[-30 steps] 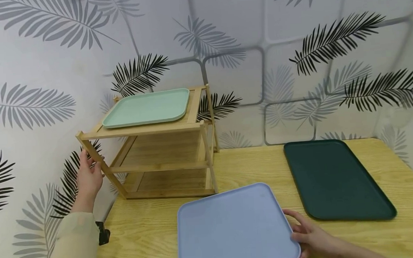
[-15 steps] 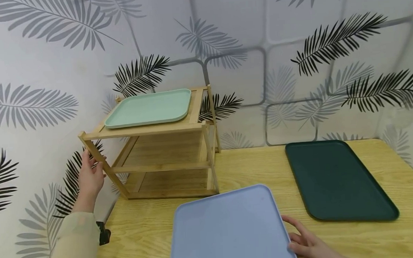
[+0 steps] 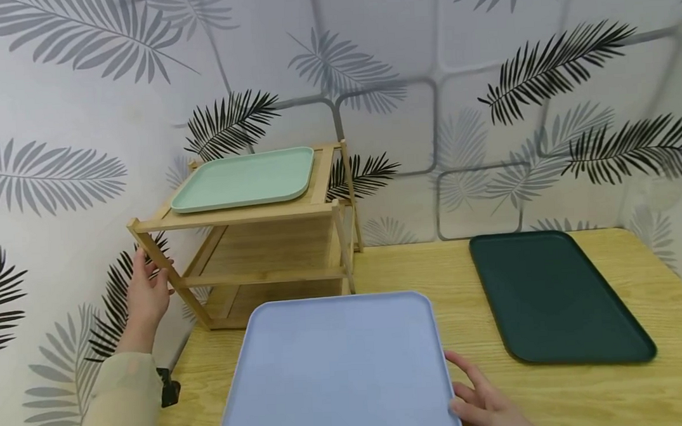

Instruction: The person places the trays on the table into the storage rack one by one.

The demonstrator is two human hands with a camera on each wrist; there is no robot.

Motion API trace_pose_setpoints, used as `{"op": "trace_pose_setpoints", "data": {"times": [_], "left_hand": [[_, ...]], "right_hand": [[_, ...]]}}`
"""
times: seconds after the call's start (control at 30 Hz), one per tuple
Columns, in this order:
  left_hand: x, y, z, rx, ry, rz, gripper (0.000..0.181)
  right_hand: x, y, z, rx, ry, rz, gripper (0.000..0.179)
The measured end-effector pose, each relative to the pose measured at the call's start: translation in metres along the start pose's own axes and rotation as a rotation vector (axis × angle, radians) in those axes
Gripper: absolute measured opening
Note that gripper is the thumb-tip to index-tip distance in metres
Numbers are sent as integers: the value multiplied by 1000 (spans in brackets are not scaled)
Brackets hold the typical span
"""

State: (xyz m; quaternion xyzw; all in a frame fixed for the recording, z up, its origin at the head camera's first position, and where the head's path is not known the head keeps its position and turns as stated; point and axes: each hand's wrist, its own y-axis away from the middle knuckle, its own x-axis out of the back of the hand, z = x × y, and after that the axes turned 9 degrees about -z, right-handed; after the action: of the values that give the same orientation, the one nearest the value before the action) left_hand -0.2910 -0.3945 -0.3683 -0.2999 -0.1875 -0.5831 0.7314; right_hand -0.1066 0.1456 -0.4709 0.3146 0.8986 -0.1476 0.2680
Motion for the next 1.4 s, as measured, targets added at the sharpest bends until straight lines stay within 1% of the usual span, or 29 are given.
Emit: {"op": "trace_pose_setpoints", "data": {"times": [0.1, 0.17, 0.37, 0.5, 0.67, 0.83, 0.97, 1.07, 1.17, 1.33, 1.4], "left_hand": [[0, 1, -1, 1, 9, -5, 62], [0, 2, -2, 0, 14, -9, 62], [-1, 1, -3, -25, 27, -6, 62], [0, -1, -3, -34, 35, 1, 63], [-1, -1, -2, -46, 48, -5, 63], [-1, 1, -1, -51, 51, -1, 63], [-1, 2, -1, -58, 54, -3, 62], [0, 1, -2, -66, 53, -2, 61], [1, 0, -4, -79, 28, -5, 60], [7, 0, -7, -128, -45, -15, 60], [9, 1, -8, -138, -40, -35, 60]], "right_hand": [[-11, -10, 2, 24, 6, 24, 77], [-16, -16, 4, 52, 7, 27, 81], [-33, -32, 11, 138, -9, 9, 76], [-44, -43, 9, 129, -40, 11, 79], [-55, -57, 3, 111, 7, 19, 77], [-64, -70, -3, 76, 47, 77, 77], [-68, -78, -6, 84, 63, 88, 75], [-68, -83, -8, 106, 84, 62, 73], [-70, -88, -11, 97, 101, 64, 72], [-72, -94, -12, 93, 120, 74, 71], [-71, -94, -12, 96, 124, 75, 71]]}}
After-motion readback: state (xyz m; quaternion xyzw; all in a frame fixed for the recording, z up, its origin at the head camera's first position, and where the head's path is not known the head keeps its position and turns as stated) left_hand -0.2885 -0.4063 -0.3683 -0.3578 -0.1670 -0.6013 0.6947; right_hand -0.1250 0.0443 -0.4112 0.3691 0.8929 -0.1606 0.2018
